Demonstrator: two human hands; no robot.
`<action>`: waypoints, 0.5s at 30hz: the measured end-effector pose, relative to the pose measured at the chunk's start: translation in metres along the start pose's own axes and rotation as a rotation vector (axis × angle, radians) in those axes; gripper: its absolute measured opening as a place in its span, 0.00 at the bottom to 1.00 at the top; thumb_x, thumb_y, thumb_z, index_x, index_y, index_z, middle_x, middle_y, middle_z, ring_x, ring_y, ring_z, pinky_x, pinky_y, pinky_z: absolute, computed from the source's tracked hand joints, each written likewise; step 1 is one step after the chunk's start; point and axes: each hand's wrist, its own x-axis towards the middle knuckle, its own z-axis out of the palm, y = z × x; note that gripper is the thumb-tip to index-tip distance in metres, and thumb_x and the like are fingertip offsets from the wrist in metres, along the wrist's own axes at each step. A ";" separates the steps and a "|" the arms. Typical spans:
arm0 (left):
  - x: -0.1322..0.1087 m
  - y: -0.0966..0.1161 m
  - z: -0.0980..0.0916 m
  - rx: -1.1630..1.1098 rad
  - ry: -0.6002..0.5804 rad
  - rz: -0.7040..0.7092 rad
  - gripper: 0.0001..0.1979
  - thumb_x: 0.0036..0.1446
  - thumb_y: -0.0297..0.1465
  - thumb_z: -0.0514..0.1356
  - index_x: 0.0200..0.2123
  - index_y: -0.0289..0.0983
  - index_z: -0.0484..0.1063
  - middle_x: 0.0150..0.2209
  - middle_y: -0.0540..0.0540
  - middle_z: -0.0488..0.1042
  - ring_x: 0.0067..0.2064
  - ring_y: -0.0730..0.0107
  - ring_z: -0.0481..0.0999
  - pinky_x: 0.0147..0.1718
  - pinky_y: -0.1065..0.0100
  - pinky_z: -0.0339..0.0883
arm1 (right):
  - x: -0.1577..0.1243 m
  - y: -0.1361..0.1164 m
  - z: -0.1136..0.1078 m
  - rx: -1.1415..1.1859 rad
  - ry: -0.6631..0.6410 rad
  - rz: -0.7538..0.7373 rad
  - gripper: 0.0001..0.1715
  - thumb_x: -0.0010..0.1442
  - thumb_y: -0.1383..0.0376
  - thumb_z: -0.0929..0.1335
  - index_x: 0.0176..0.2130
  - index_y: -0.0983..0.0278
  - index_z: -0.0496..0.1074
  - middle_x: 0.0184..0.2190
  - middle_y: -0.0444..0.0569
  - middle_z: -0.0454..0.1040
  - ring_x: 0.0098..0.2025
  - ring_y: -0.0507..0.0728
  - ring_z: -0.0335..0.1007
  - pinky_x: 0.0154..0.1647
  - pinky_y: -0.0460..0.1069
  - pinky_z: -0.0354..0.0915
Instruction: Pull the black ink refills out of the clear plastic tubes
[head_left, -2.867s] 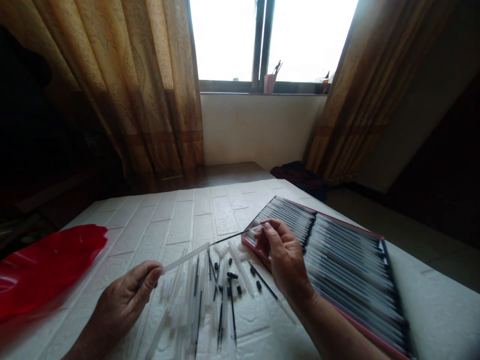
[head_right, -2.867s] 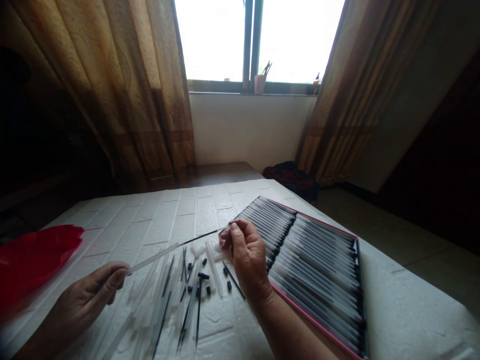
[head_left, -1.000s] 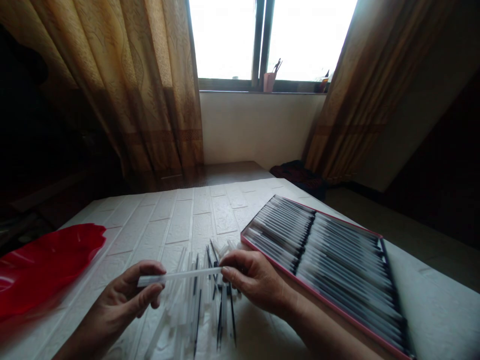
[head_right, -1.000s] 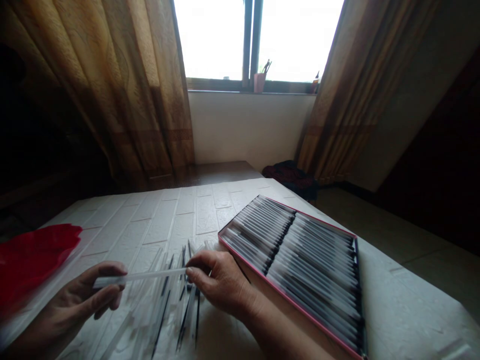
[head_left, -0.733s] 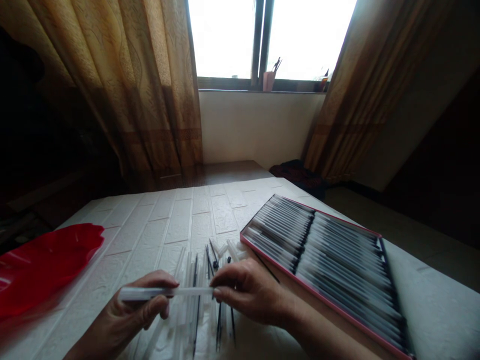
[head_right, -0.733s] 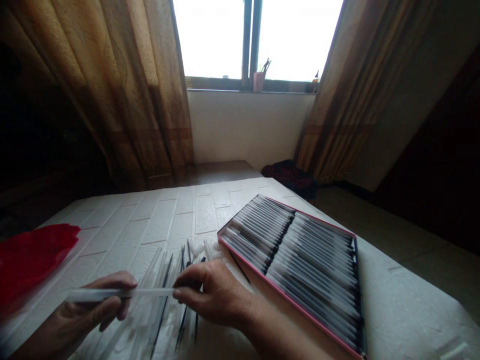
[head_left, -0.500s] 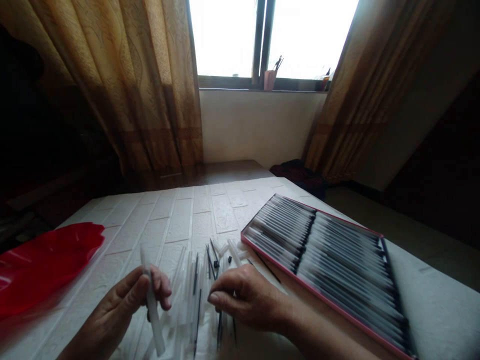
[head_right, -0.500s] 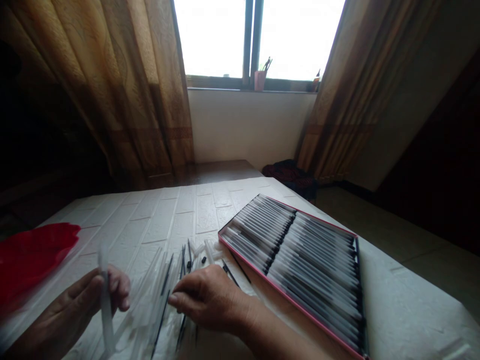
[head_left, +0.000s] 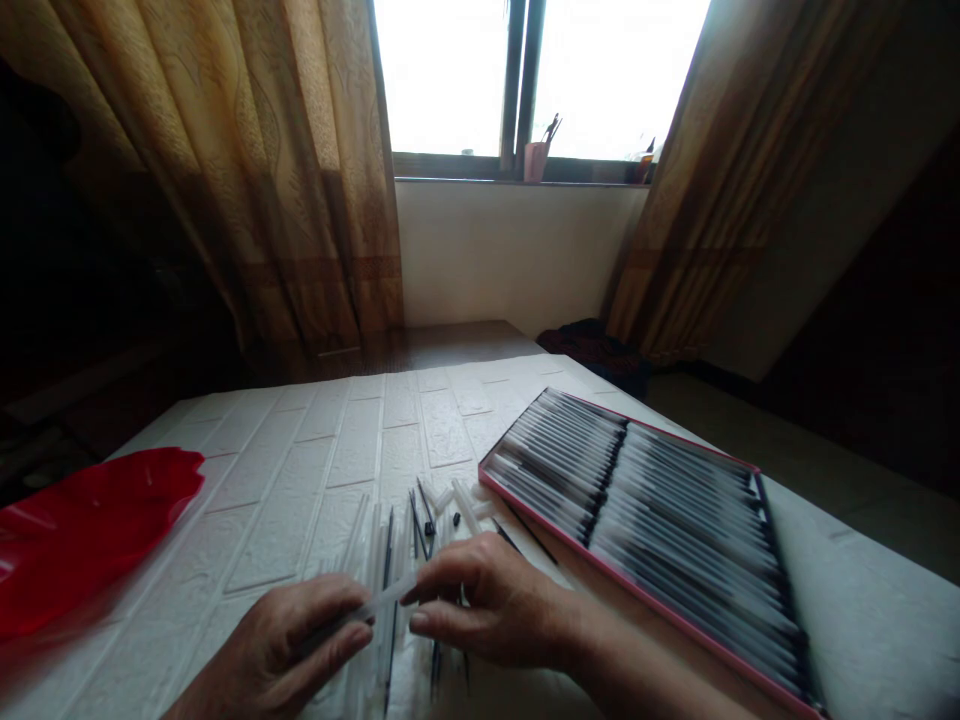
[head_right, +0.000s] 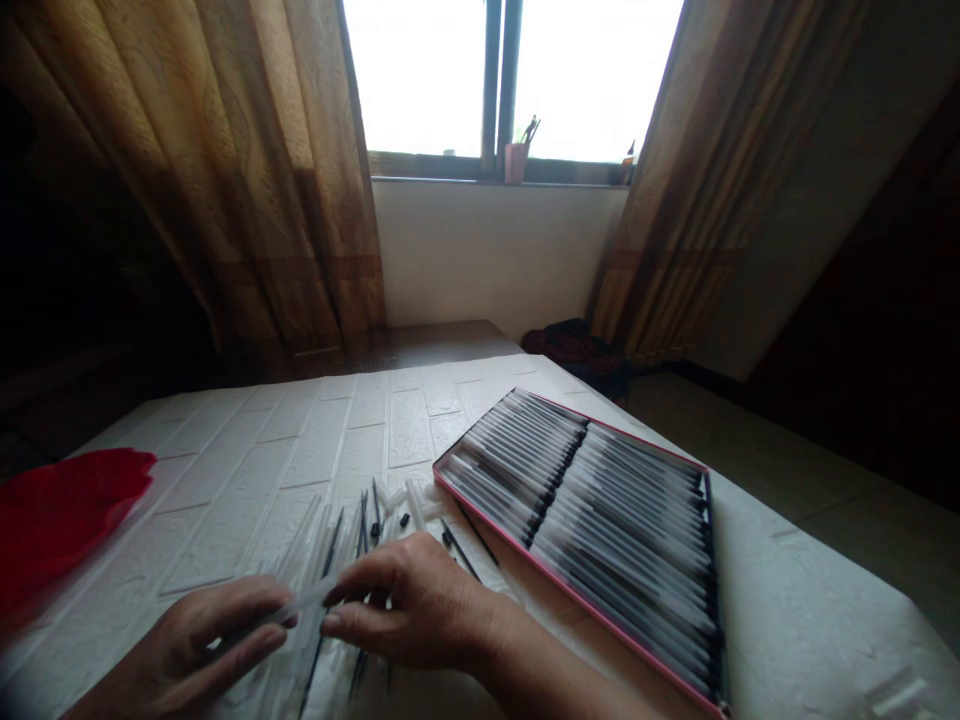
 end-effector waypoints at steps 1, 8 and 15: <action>0.000 0.000 0.000 0.028 0.002 0.018 0.10 0.67 0.42 0.59 0.37 0.46 0.77 0.30 0.57 0.84 0.27 0.76 0.83 0.27 0.84 0.72 | 0.000 0.001 0.001 -0.013 -0.017 -0.015 0.11 0.61 0.63 0.71 0.38 0.65 0.84 0.21 0.42 0.72 0.24 0.50 0.65 0.26 0.44 0.58; -0.002 -0.001 0.000 0.066 -0.062 0.047 0.11 0.69 0.42 0.57 0.38 0.46 0.76 0.30 0.58 0.83 0.28 0.77 0.84 0.28 0.84 0.72 | 0.000 0.003 0.005 0.019 0.105 0.083 0.18 0.59 0.58 0.72 0.43 0.69 0.82 0.22 0.43 0.72 0.24 0.50 0.64 0.25 0.44 0.58; -0.002 0.000 0.002 0.128 0.009 0.069 0.10 0.68 0.44 0.58 0.41 0.47 0.74 0.31 0.57 0.84 0.28 0.76 0.85 0.26 0.84 0.73 | 0.001 0.001 0.007 -0.130 0.093 0.021 0.16 0.62 0.62 0.68 0.31 0.67 0.82 0.19 0.44 0.71 0.22 0.50 0.63 0.25 0.45 0.55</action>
